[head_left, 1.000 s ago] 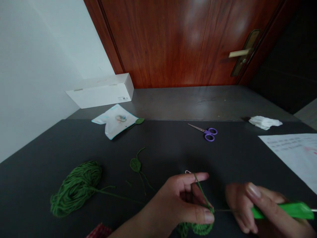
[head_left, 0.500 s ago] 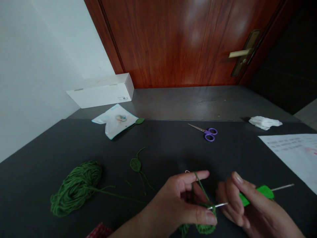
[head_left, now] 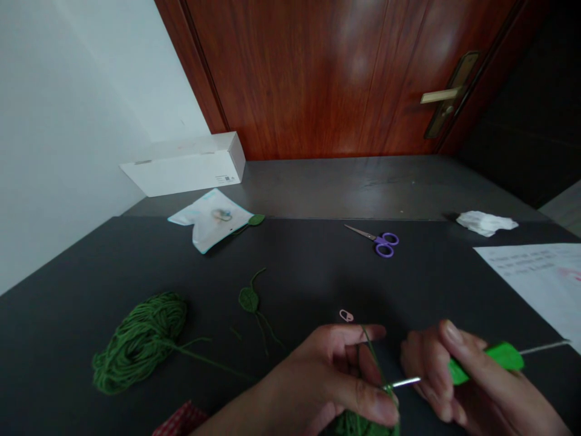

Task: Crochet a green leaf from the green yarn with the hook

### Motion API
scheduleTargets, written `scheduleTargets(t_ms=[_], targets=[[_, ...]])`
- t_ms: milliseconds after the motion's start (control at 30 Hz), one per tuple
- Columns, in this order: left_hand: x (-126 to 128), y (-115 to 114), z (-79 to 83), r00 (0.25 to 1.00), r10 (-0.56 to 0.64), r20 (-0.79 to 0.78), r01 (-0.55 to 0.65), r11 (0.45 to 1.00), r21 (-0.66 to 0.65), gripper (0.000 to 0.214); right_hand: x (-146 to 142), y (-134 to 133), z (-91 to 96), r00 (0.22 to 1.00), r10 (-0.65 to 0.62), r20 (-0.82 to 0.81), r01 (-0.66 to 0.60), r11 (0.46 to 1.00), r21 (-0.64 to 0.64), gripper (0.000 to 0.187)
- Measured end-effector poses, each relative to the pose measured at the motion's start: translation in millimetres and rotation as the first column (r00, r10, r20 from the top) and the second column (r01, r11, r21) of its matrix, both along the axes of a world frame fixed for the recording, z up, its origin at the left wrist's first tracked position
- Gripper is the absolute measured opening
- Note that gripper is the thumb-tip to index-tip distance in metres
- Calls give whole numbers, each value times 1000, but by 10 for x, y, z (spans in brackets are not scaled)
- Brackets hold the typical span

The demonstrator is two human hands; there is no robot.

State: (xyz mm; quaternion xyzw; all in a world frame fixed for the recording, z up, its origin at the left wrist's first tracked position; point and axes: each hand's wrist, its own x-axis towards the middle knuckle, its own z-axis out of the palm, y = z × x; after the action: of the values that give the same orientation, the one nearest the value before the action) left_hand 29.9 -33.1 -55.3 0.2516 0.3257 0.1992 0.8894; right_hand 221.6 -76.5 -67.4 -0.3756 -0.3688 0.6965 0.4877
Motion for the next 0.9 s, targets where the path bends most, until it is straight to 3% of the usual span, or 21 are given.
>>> scheduleTargets(t_ms=[200,300,400,533,633,700,733,767,800,900], targets=[[6,18,44,991,-109,81,110,994,-17,45,56,-28,16,997,4,81,-17,987,157,50],[11,20,30,991,-113,69,117,992,-54,46,112,-27,-19,986,19,165,-63,961,269,50],[16,24,27,995,-102,19,104,990,-91,61,200,12,-21,955,39,295,-168,888,428,49],[22,33,48,993,-115,21,117,986,-119,66,299,70,47,848,99,521,-427,711,558,44],[23,36,42,990,-133,37,137,981,-135,67,310,77,51,874,19,486,-345,728,593,39],[20,34,26,987,-148,58,155,979,-134,68,280,64,9,875,175,451,-442,667,600,40],[18,33,19,987,-147,68,155,980,-127,68,253,52,-17,914,137,382,-353,733,581,43],[14,31,14,987,-141,74,149,982,-116,68,218,35,-40,944,91,316,-246,834,494,46],[10,29,14,989,-127,77,135,985,-105,68,178,16,-58,963,88,256,-187,900,394,49],[-6,24,32,995,-72,63,77,994,-78,70,56,-43,-60,993,72,97,-88,982,168,51]])
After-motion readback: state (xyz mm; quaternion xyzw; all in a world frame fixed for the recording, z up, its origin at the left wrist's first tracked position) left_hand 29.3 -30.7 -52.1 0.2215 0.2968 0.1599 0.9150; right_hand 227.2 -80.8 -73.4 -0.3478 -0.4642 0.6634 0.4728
